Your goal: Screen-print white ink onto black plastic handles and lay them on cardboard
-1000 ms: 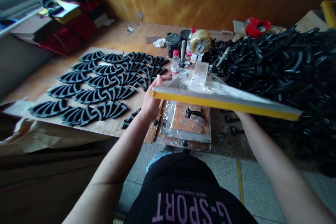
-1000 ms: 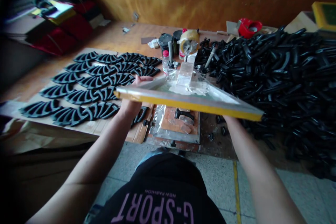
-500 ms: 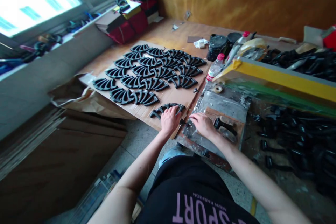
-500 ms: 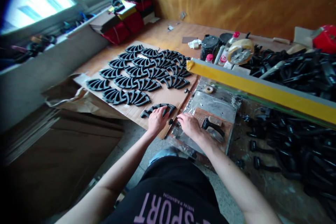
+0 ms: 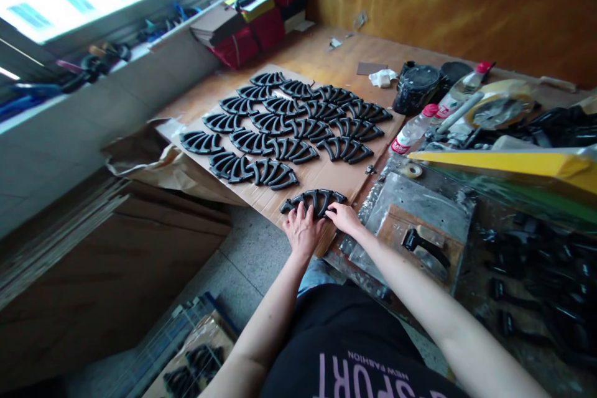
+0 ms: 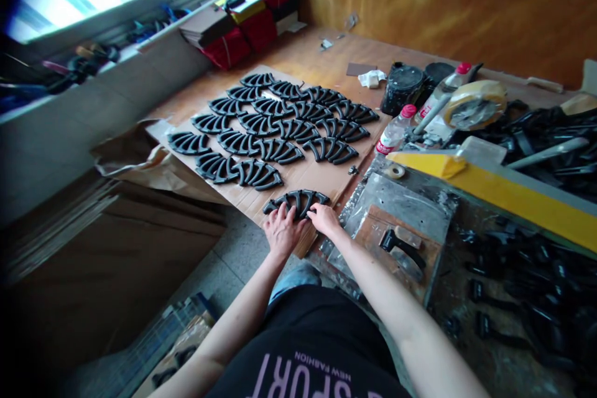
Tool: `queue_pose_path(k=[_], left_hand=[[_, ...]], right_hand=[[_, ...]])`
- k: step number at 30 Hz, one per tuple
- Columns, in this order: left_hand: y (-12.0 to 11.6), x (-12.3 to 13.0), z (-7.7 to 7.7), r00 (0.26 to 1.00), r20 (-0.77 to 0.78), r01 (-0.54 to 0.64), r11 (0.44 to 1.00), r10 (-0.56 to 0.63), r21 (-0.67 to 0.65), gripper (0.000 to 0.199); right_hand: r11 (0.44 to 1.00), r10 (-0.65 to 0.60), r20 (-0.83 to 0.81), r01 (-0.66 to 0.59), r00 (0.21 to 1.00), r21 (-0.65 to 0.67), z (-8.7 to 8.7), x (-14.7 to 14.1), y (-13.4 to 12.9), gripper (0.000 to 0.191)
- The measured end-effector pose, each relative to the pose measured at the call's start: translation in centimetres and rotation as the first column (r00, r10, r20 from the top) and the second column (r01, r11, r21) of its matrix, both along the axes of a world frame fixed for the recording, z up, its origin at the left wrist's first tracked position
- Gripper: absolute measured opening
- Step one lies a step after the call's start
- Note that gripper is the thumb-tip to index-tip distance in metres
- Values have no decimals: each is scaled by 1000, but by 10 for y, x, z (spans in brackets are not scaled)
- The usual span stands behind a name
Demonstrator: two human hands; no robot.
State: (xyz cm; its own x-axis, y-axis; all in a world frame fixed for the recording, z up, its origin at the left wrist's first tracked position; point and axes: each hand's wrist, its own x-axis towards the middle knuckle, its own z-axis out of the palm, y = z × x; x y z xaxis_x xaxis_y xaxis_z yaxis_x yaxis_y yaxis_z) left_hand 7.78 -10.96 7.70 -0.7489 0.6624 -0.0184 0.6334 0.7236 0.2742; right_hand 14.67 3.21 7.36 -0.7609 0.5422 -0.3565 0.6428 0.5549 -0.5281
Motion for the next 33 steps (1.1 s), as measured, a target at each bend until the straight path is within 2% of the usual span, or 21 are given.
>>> queue_pose_path(k=[5,9,13,17,22,25,27,30,32,33], left_hand=[[-2,-7,-5,999,43,-10,998,12,-55,59],[7,-15,-7,996,89,16,998,-10,-62,52],[28,-12,-4,992,93,86,996,-83,-33,43],[62,-13,-4,984,105,144,989,-147,36,39],[101,-57,-7,968,109,219,972,-228,86,37],[113,-85,-8,965,92,236,968,-244,89,37],[114,-93,-7,970,66,225,968,-233,109,41],[108,-88,-5,968,28,240,956,-249,171,46],[98,-74,-3,954,38,282,931,-298,231,44],[92,-66,-1,943,57,302,916,-327,265,41]], right_hand=[[1000,-19,-3,19,1000,-24,-3,-2,1,27],[999,-29,11,28,1000,29,-3,-3,0,25],[985,-97,5,95,995,144,-3,5,10,26],[964,-194,42,183,980,192,-6,10,31,30],[959,-257,51,248,965,137,-4,-17,47,37],[971,-237,-5,237,972,44,3,-37,48,48],[981,-194,-73,192,978,-36,12,-39,46,57],[992,-117,-211,107,971,-59,30,-12,40,52],[994,-87,-305,104,948,39,46,29,35,36],[984,-96,-334,141,938,110,53,55,33,29]])
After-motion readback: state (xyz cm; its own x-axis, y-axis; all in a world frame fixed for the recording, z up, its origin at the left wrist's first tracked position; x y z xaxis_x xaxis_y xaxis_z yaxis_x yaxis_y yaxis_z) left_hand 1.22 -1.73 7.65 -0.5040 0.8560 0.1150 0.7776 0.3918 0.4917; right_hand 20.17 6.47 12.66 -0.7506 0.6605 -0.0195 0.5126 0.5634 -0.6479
